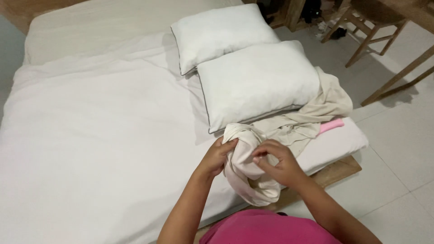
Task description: The person unfolds a white pillowcase on a bed and then inserts a white pillow into it. They adjust the fabric and corners to fit the pillow inside the case properly.
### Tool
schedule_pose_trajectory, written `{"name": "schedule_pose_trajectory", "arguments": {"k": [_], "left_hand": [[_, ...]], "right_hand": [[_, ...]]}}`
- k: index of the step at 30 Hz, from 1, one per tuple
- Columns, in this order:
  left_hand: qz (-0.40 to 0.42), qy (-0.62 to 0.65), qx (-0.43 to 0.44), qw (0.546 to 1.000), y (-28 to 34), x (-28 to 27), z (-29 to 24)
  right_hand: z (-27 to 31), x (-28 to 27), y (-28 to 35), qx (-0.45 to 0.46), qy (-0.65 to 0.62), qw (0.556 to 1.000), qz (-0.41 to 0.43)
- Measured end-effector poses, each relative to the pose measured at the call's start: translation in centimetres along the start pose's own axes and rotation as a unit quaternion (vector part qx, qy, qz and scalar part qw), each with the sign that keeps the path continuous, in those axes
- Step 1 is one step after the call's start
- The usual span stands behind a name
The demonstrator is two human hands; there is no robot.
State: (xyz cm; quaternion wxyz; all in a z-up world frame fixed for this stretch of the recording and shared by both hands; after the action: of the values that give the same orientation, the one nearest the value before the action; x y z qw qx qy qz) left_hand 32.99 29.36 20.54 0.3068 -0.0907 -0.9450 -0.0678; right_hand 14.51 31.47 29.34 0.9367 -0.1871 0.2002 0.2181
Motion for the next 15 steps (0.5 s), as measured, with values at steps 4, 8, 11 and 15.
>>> {"name": "schedule_pose_trajectory", "arguments": {"k": [4,8,11,15], "left_hand": [[-0.021,0.015,0.01,1.0,1.8,-2.6,-2.8],[0.014,-0.002,-0.007,1.0,2.8,-3.8,-3.7],[0.05,-0.038,0.001,0.998,3.6,-3.8,-4.4],[-0.034,-0.048,0.078,0.995,3.0,-7.5,-6.2]], "right_hand": [[1.2,3.7,-2.6,0.134,0.082,0.985,-0.066],[1.4,6.3,-4.5,0.084,0.067,0.992,-0.058],[1.4,7.6,-5.9,0.035,0.084,0.995,-0.048],[-1.9,6.9,-7.7,0.033,-0.087,0.996,-0.004]]}}
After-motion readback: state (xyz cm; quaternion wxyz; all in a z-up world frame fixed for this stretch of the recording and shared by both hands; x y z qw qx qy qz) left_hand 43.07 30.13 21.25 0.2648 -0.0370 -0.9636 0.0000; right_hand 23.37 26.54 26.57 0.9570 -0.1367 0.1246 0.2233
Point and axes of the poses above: each hand's wrist, its own y-axis away from the middle knuckle, its own x-axis out of the palm, z = x × y, the point moved 6 cm from there along -y, towards the middle knuckle, and after that the axes turned 7 degrees about x, right-handed, at the moved point
